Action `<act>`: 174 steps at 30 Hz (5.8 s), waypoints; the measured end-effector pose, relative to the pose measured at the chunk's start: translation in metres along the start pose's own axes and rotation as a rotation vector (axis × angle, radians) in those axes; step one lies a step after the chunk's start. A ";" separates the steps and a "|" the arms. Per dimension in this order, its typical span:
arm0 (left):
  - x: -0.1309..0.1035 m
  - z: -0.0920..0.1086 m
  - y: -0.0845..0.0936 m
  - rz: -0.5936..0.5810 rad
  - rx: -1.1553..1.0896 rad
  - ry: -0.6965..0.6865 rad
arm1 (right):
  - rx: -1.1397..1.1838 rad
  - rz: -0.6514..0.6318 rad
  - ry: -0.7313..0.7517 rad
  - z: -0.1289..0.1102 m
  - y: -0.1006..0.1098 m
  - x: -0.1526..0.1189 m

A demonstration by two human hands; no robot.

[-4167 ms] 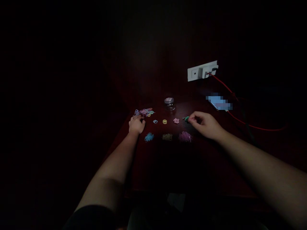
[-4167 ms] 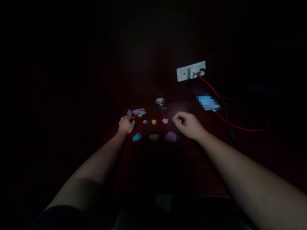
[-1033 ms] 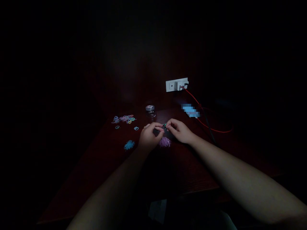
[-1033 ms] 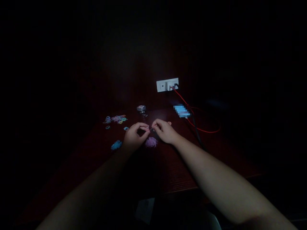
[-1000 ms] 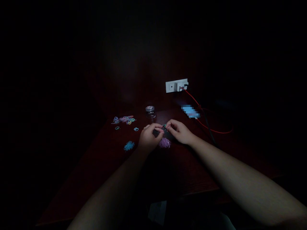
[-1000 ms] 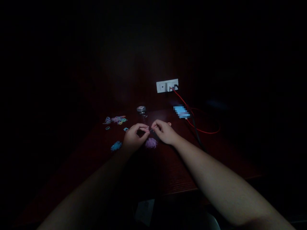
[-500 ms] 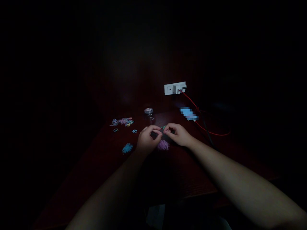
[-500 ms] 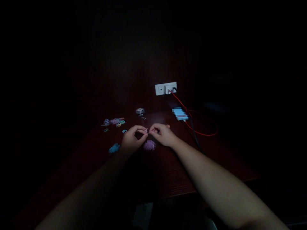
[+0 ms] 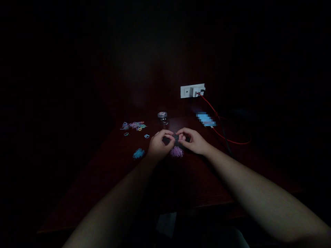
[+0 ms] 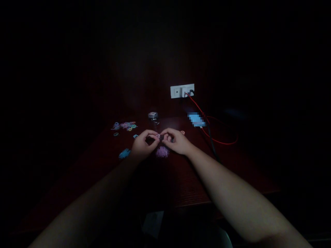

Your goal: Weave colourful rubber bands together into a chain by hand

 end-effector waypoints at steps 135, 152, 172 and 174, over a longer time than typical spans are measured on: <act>-0.002 -0.005 0.000 -0.017 -0.074 -0.021 | -0.013 0.026 -0.014 -0.005 -0.001 -0.003; -0.002 -0.006 -0.002 -0.020 -0.079 -0.025 | 0.000 0.002 -0.010 -0.001 -0.002 -0.002; -0.002 -0.008 -0.002 -0.016 -0.077 -0.020 | -0.042 -0.011 0.021 -0.005 -0.002 -0.003; -0.002 -0.008 -0.002 -0.021 -0.077 -0.021 | -0.044 -0.018 0.018 -0.005 -0.002 -0.003</act>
Point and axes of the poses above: each hand's wrist, its own x-axis towards the middle knuckle, its own y-axis out of the back of the hand, z = x × y, the point moved 5 cm from there along x, towards the middle knuckle, and after that the axes turned 13 degrees about -y, right-handed, at the moved point
